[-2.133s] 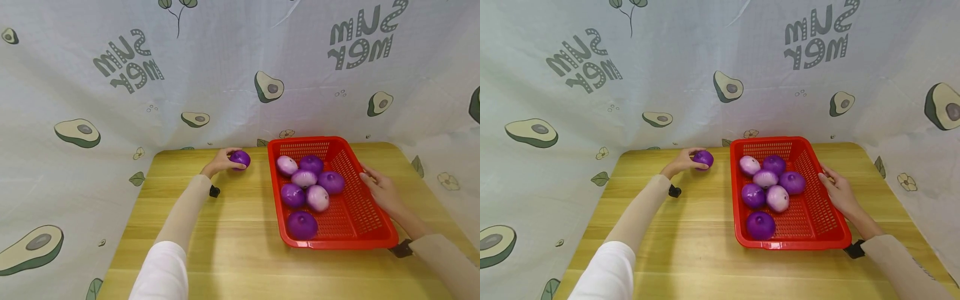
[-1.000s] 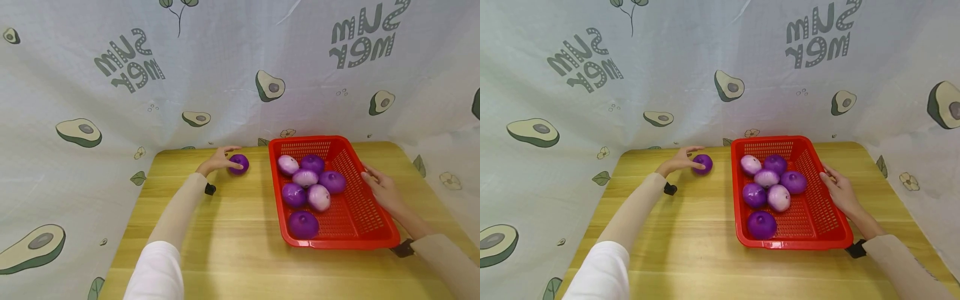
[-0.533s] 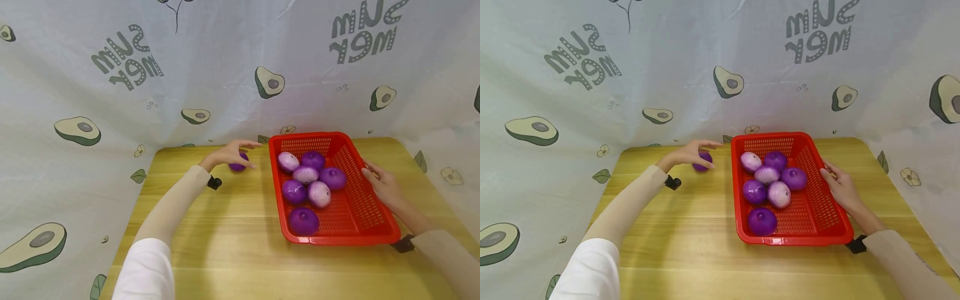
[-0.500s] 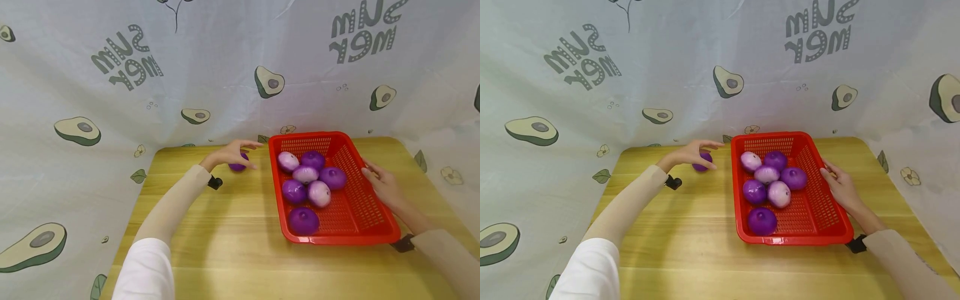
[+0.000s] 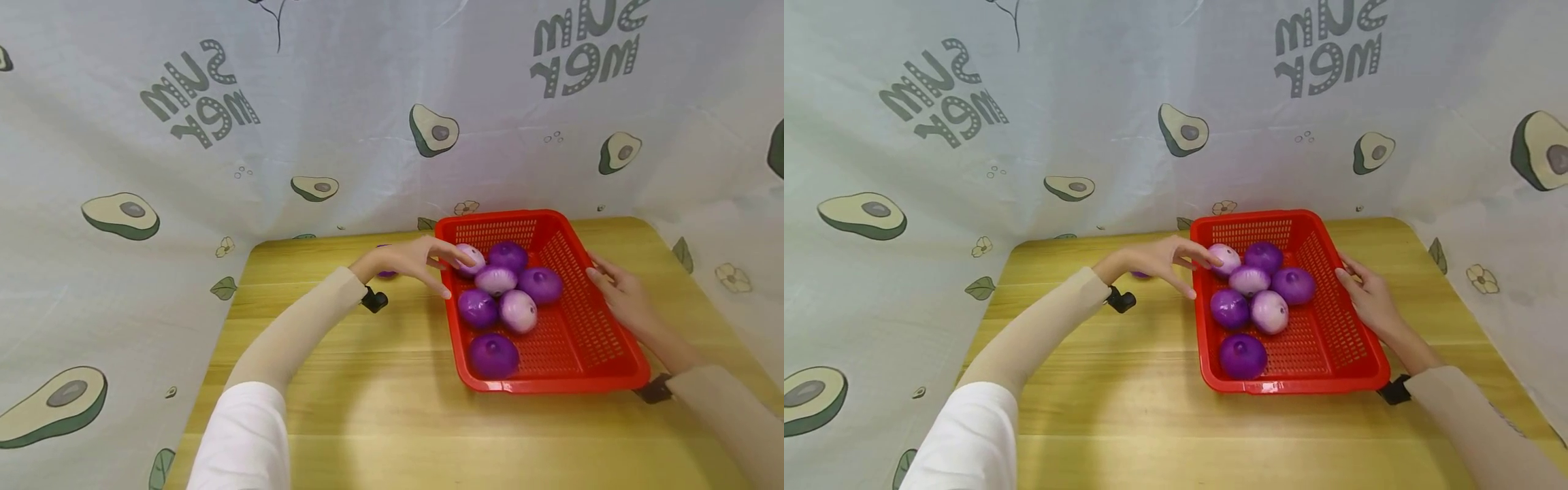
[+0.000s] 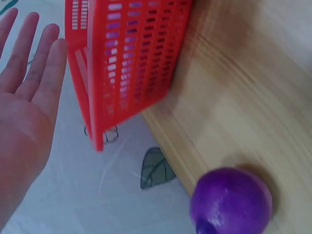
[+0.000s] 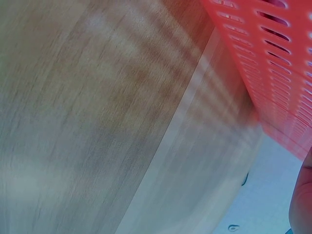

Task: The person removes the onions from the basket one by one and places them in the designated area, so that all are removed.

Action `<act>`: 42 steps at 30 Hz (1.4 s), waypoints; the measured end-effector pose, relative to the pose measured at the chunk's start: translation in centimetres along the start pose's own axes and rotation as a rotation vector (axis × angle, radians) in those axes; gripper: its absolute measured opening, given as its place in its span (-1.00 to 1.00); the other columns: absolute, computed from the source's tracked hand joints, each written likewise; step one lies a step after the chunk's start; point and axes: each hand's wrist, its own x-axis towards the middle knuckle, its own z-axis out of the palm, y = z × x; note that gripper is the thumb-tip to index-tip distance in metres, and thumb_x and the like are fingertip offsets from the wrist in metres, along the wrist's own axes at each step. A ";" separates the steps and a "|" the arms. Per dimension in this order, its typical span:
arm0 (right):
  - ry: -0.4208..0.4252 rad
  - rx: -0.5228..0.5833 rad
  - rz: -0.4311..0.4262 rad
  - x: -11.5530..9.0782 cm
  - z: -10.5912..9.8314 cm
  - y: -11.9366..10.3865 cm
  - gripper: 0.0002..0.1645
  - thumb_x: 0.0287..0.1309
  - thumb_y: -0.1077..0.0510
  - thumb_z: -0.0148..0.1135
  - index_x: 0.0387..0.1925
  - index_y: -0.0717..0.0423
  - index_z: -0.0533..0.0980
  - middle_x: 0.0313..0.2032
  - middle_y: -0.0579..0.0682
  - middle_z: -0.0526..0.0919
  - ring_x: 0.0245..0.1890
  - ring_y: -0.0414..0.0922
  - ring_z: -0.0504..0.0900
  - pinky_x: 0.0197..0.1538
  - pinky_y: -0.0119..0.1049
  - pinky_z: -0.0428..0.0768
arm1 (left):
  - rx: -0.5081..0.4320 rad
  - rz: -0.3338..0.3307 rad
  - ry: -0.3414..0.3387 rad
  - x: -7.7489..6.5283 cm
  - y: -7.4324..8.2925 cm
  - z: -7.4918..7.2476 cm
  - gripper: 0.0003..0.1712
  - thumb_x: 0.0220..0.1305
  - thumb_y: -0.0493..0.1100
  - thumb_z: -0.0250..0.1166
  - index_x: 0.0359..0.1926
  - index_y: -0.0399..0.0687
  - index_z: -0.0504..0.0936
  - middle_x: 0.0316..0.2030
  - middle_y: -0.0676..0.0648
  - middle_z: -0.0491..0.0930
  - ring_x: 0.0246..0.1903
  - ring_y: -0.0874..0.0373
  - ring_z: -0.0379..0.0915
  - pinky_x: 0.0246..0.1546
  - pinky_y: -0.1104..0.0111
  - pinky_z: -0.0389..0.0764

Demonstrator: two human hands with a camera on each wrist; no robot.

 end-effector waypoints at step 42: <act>-0.008 0.034 0.042 -0.1 -0.1 -0.2 -0.34 0.55 0.10 -0.07 0.47 0.39 0.07 -0.20 -0.26 0.44 -0.45 -0.39 0.59 -0.52 -0.45 0.58 | -0.023 -0.077 -0.466 8.0 0.0 7.8 -0.26 -0.01 -0.47 0.53 0.25 -0.41 0.49 0.25 -0.24 0.50 0.19 0.35 0.40 0.27 0.49 0.32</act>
